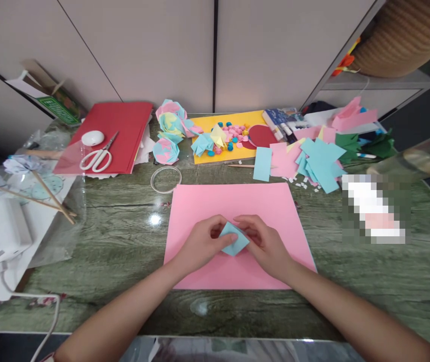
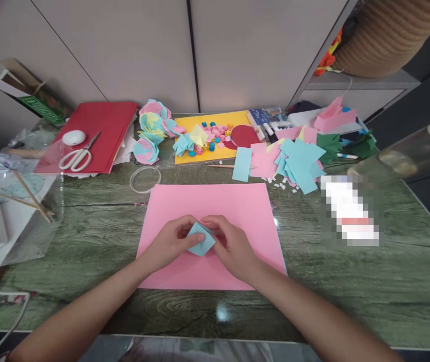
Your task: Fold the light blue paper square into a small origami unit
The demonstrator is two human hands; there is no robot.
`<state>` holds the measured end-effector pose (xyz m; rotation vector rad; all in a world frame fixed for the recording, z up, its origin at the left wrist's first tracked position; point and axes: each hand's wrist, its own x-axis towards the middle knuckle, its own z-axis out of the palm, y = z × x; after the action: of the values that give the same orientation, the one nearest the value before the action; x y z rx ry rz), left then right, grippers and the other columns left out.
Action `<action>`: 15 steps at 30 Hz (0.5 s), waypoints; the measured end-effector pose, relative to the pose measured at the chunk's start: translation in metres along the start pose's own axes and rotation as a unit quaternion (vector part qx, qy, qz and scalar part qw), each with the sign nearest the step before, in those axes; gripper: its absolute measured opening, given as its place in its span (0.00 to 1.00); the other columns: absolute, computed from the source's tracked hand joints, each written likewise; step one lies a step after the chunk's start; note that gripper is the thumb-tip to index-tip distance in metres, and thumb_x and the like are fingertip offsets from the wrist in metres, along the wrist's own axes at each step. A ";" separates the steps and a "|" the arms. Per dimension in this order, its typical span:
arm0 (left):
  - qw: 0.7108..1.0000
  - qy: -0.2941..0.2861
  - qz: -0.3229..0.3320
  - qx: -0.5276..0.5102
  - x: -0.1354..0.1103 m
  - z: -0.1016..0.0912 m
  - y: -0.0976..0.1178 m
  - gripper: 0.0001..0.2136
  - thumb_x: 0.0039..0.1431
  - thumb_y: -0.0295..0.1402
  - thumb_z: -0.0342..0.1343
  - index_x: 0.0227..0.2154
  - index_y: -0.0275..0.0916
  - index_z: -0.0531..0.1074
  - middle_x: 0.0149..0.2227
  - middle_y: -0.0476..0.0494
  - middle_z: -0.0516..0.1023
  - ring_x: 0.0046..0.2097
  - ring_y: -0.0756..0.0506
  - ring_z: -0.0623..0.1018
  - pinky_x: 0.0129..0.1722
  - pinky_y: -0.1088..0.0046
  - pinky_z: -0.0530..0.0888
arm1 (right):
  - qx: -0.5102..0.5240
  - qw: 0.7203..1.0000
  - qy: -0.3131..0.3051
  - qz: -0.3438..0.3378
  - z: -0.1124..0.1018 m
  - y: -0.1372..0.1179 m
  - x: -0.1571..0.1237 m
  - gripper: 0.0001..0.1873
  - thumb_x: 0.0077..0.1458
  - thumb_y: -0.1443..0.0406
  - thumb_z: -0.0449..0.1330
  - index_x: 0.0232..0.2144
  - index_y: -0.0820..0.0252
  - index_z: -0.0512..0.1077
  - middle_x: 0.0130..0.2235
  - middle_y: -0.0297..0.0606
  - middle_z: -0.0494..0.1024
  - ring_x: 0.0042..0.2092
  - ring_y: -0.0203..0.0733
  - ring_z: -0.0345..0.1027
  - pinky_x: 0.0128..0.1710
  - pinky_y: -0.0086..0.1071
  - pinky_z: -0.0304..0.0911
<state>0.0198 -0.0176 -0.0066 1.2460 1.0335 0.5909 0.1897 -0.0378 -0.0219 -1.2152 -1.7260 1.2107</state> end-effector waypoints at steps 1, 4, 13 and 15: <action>1.000 0.007 0.001 0.004 0.000 0.000 -0.002 0.10 0.49 0.37 0.53 0.30 0.35 0.67 0.27 0.49 0.68 0.29 0.51 0.67 0.28 0.77 0.65 | -0.024 0.999 0.005 -0.026 0.000 0.000 0.000 0.16 0.53 0.69 0.51 0.45 0.52 0.60 0.42 0.39 0.68 0.44 0.40 0.64 0.42 0.37 0.62; 1.000 0.024 0.001 -0.002 0.002 -0.002 -0.006 0.10 0.49 0.38 0.53 0.28 0.34 0.66 0.25 0.50 0.66 0.27 0.52 0.66 0.26 0.78 0.63 | -0.094 0.990 0.018 -0.105 -0.001 0.001 -0.001 0.16 0.50 0.71 0.52 0.42 0.51 0.64 0.46 0.40 0.61 0.48 0.42 0.59 0.47 0.40 0.59; 0.999 0.026 0.012 -0.032 0.002 -0.007 0.002 0.14 0.54 0.39 0.47 0.23 0.34 0.67 0.22 0.51 0.62 0.27 0.52 0.61 0.27 0.77 0.59 | -0.104 0.990 0.033 -0.090 -0.003 0.001 0.000 0.07 0.47 0.68 0.58 0.32 0.54 0.69 0.45 0.39 0.60 0.46 0.42 0.60 0.46 0.39 0.60; 0.999 0.019 0.009 -0.035 0.002 -0.007 0.002 0.14 0.54 0.39 0.47 0.21 0.34 0.66 0.21 0.51 0.60 0.26 0.53 0.60 0.26 0.77 0.57 | -0.100 0.991 0.034 -0.077 -0.004 -0.001 0.001 0.04 0.47 0.66 0.59 0.30 0.55 0.69 0.43 0.39 0.62 0.46 0.42 0.60 0.45 0.38 0.59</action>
<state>0.0148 -0.0117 -0.0048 1.1867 1.0248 0.6610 0.1925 -0.0360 -0.0202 -1.1989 -1.8867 0.9136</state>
